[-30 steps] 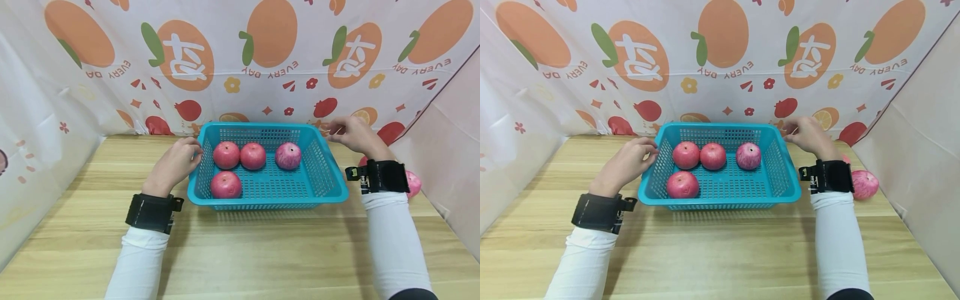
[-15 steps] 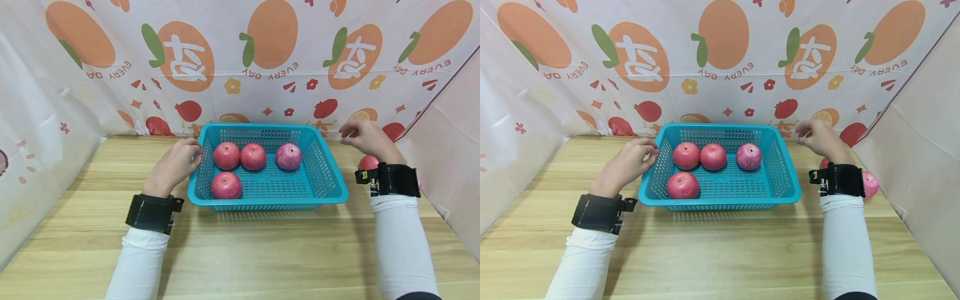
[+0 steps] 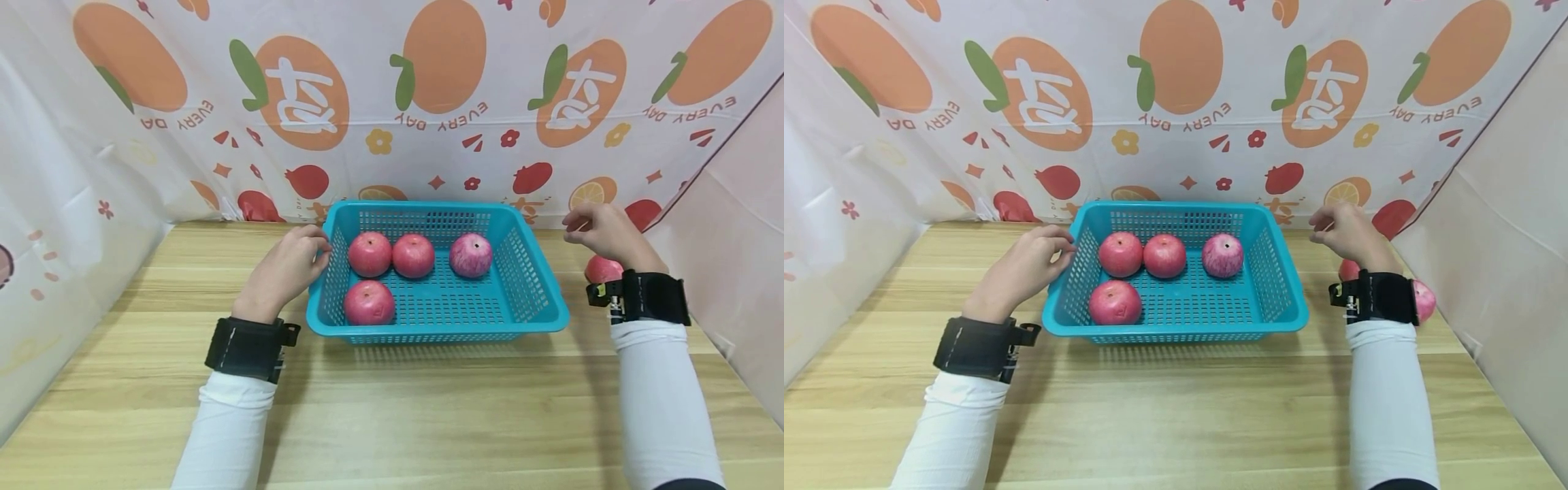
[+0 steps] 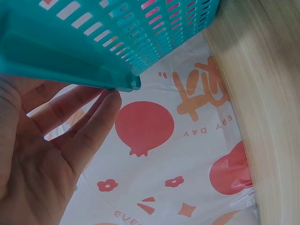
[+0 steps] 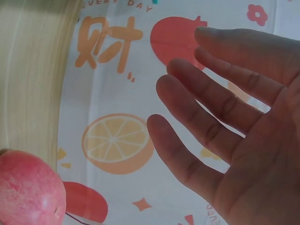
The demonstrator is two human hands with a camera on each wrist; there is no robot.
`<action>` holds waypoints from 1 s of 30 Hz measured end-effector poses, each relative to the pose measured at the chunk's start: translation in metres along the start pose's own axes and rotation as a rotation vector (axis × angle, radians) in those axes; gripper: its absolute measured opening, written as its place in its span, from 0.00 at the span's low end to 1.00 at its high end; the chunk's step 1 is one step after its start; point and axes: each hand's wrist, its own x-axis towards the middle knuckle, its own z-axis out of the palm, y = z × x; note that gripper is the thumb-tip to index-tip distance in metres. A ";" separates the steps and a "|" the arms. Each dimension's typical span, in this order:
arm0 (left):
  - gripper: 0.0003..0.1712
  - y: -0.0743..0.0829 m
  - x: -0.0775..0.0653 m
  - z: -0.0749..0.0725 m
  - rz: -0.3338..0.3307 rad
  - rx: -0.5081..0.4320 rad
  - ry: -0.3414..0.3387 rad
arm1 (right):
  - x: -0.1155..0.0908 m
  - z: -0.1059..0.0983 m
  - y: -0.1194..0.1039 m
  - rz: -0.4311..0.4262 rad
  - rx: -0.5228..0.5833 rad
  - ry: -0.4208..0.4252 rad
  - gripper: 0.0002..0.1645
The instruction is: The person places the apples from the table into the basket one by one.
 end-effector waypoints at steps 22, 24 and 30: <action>0.14 -0.001 0.001 0.001 -0.003 -0.002 -0.004 | -0.011 0.002 0.025 0.121 -0.055 0.048 0.13; 0.13 -0.001 0.000 0.001 -0.003 -0.001 -0.003 | -0.011 0.002 0.027 0.120 -0.065 0.051 0.12; 0.13 -0.001 0.000 0.002 0.006 0.004 0.005 | -0.015 0.003 0.032 0.141 -0.074 0.054 0.13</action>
